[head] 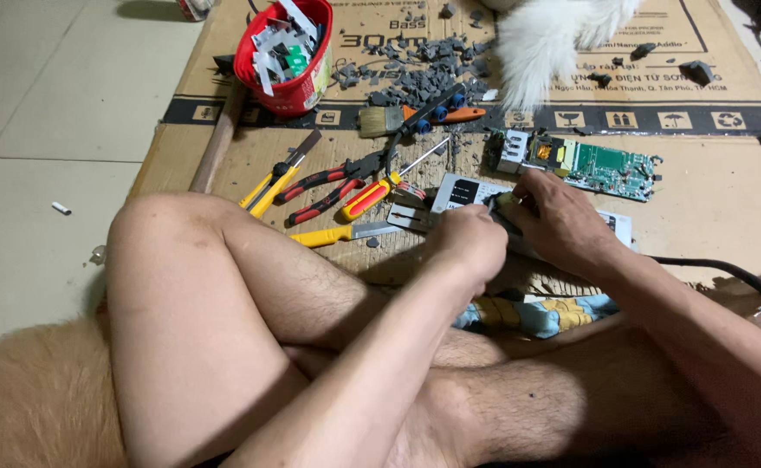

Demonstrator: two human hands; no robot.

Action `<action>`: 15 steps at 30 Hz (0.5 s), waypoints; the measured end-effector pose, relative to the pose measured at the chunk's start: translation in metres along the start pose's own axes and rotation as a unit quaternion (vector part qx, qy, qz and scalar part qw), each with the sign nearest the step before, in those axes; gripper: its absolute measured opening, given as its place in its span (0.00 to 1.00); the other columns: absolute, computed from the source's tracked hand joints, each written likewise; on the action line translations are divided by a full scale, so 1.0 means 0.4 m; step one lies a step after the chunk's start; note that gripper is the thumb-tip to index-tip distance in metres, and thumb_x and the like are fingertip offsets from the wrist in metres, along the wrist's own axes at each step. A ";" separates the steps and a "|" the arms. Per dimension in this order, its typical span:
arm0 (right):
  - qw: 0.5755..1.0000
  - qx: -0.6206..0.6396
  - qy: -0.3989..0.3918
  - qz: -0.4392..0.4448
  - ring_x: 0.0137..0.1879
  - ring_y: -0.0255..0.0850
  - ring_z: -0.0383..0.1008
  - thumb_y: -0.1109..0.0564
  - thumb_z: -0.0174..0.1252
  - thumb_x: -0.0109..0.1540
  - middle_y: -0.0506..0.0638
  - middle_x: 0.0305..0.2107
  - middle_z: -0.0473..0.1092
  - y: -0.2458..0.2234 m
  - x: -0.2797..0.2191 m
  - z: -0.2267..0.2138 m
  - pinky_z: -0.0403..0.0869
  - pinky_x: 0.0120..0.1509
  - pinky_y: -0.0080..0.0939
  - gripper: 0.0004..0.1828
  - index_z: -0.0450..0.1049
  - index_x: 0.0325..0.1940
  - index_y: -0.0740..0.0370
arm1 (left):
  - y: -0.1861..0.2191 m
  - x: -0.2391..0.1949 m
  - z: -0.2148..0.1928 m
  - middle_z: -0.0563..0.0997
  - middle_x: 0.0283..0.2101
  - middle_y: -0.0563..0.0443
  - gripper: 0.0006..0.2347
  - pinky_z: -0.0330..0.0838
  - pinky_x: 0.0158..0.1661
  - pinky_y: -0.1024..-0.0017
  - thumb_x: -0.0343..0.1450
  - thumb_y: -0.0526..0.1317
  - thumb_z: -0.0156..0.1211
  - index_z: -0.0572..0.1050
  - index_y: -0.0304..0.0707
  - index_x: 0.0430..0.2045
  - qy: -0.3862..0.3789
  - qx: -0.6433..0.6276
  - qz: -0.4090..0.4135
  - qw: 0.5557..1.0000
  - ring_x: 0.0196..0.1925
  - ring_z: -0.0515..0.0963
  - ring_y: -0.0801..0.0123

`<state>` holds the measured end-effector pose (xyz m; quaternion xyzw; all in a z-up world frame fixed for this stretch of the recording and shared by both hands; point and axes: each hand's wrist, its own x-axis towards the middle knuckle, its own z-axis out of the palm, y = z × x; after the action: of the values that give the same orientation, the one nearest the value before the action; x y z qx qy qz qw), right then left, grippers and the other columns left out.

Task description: The person sits on the floor and uses a hammer and pliers to break apart a white electronic device. They remove a small green circuit board from the casing and continue to manipulate the device and its components with their hands.

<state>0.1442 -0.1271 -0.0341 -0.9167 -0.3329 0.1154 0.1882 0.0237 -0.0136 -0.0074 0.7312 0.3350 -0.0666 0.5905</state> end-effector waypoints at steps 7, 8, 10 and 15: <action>1.000 -0.007 0.014 -0.004 0.47 0.60 0.76 0.52 0.58 0.65 0.63 0.39 0.72 0.032 0.020 0.023 0.74 0.50 0.59 0.15 0.70 0.51 0.63 | -0.006 0.000 -0.025 0.64 0.23 0.53 0.14 0.47 0.12 0.88 0.75 0.37 0.43 0.73 0.24 0.47 -0.011 -0.300 -0.098 0.949 0.11 0.56 0.86; 1.000 -0.008 0.018 -0.007 0.49 0.60 0.76 0.50 0.57 0.65 0.61 0.40 0.71 0.035 0.019 0.024 0.74 0.51 0.60 0.15 0.70 0.52 0.60 | 0.003 -0.040 -0.046 0.72 0.32 0.43 0.14 0.64 0.22 0.71 0.74 0.35 0.44 0.74 0.31 0.50 -0.017 -0.030 0.022 0.999 0.26 0.70 0.64; 1.000 -0.010 0.019 -0.006 0.51 0.60 0.75 0.49 0.57 0.65 0.60 0.40 0.71 0.033 0.002 0.030 0.74 0.52 0.61 0.16 0.70 0.52 0.58 | 0.001 -0.083 -0.075 0.80 0.41 0.33 0.16 0.81 0.31 0.54 0.73 0.33 0.45 0.75 0.38 0.54 -0.026 0.244 0.138 0.960 0.41 0.84 0.42; 0.999 -0.035 0.032 0.002 0.55 0.53 0.73 0.46 0.59 0.62 0.50 0.41 0.70 0.011 -0.043 0.038 0.73 0.55 0.58 0.17 0.71 0.54 0.49 | 0.017 -0.129 -0.155 0.79 0.54 0.31 0.20 0.74 0.52 0.40 0.73 0.34 0.43 0.72 0.40 0.61 -0.043 0.280 0.115 0.952 0.56 0.78 0.34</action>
<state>0.1286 -0.1373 -0.0483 -0.9266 -0.3289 0.0751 0.1663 -0.0304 0.0212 0.0420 0.8970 0.1915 -0.1205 0.3798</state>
